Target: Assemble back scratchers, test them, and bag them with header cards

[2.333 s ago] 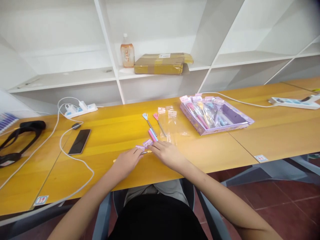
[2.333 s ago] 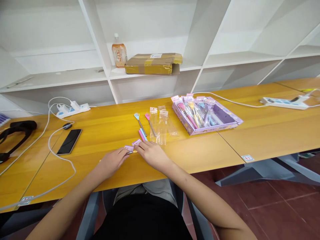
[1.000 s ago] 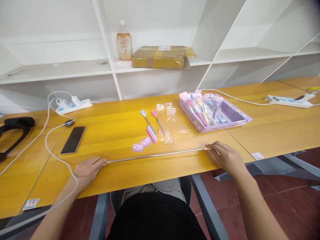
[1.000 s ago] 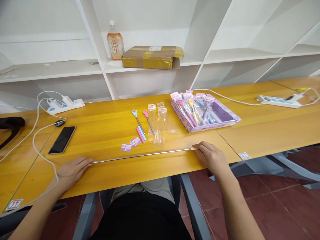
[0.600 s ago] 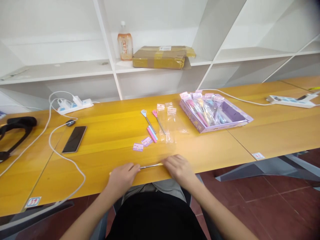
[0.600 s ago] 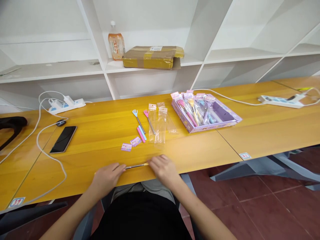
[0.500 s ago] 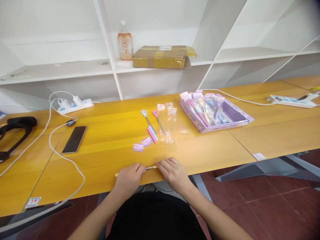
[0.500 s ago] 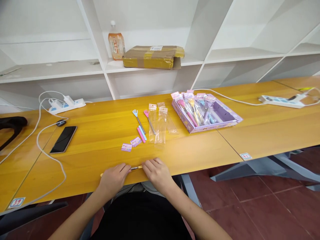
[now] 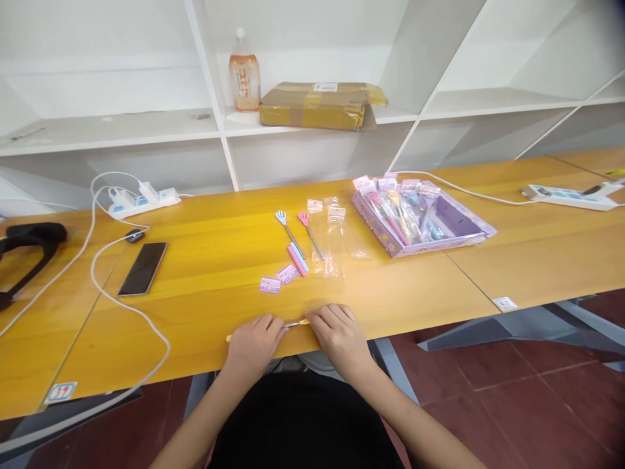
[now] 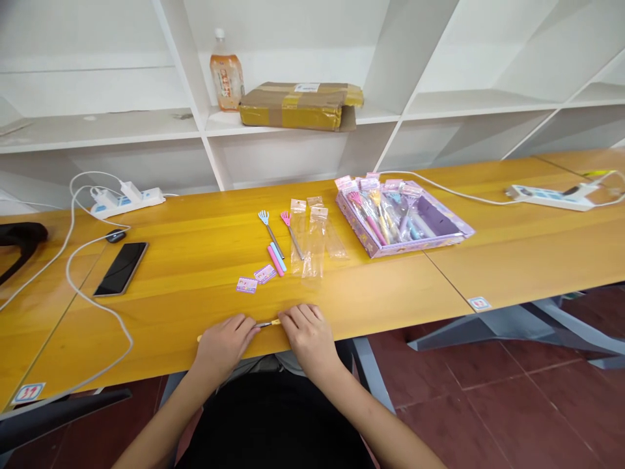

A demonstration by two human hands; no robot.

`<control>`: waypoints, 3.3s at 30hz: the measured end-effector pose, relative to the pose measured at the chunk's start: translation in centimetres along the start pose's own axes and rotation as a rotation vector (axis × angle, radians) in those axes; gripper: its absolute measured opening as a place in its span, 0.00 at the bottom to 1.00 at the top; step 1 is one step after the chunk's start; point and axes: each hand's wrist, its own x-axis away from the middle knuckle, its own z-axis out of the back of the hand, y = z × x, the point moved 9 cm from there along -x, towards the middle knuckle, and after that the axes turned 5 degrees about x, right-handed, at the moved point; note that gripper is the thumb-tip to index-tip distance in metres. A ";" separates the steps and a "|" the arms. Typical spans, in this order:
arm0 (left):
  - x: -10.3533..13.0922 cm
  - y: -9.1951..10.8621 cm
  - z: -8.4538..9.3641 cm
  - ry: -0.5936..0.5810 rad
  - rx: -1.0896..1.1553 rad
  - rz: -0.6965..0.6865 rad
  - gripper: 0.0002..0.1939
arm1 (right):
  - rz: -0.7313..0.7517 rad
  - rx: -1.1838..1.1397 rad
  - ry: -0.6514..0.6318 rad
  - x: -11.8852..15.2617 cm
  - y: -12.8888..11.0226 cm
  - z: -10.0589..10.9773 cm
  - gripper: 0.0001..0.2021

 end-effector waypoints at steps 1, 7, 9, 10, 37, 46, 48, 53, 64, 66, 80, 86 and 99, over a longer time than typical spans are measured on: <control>0.1 -0.1 0.0 0.004 -0.001 0.005 0.15 | -0.001 0.001 -0.022 0.1 0.0 0.0 0.06; 0.0 -0.1 -0.4 -0.043 0.028 0.023 0.15 | 0.049 -0.010 -0.073 0.0 -0.1 0.0 0.09; -0.3 0.1 -0.6 -0.067 0.046 0.021 0.15 | 0.052 0.005 -0.076 -0.1 -0.2 -0.2 0.10; -0.3 0.1 -0.6 -0.081 0.053 0.023 0.15 | 0.053 0.021 -0.079 -0.2 -0.2 -0.2 0.10; 8.0 -16.6 5.0 -0.172 0.157 0.245 0.25 | -0.388 0.381 -0.011 9.1 21.6 5.6 0.07; 8.2 -14.6 6.4 -0.073 0.062 0.125 0.26 | -0.295 0.329 0.016 8.8 20.5 5.9 0.05; 7.6 -13.2 6.3 -0.075 0.038 0.099 0.25 | -0.254 0.270 0.005 7.9 19.3 5.6 0.04; 4.2 -7.8 4.4 -0.087 -0.011 0.040 0.21 | -0.113 0.072 -0.024 3.9 11.9 3.5 0.08; -0.2 -0.1 0.0 -0.049 0.052 0.007 0.16 | 0.005 0.003 0.001 -0.2 -0.6 0.0 0.09; -0.2 -0.2 -0.1 -0.049 0.047 0.008 0.16 | 0.005 -0.017 0.009 -0.1 -0.1 0.2 0.09; -0.4 -0.3 0.1 -0.046 0.047 0.007 0.16 | -0.018 -0.049 0.034 -0.1 0.6 0.3 0.11; -0.1 0.3 0.2 -0.023 0.004 0.005 0.16 | 0.012 -0.012 0.016 -0.1 0.4 0.5 0.10; 2.0 -6.5 4.0 -0.048 -0.124 0.018 0.17 | -0.066 0.238 0.078 1.6 8.7 4.4 0.05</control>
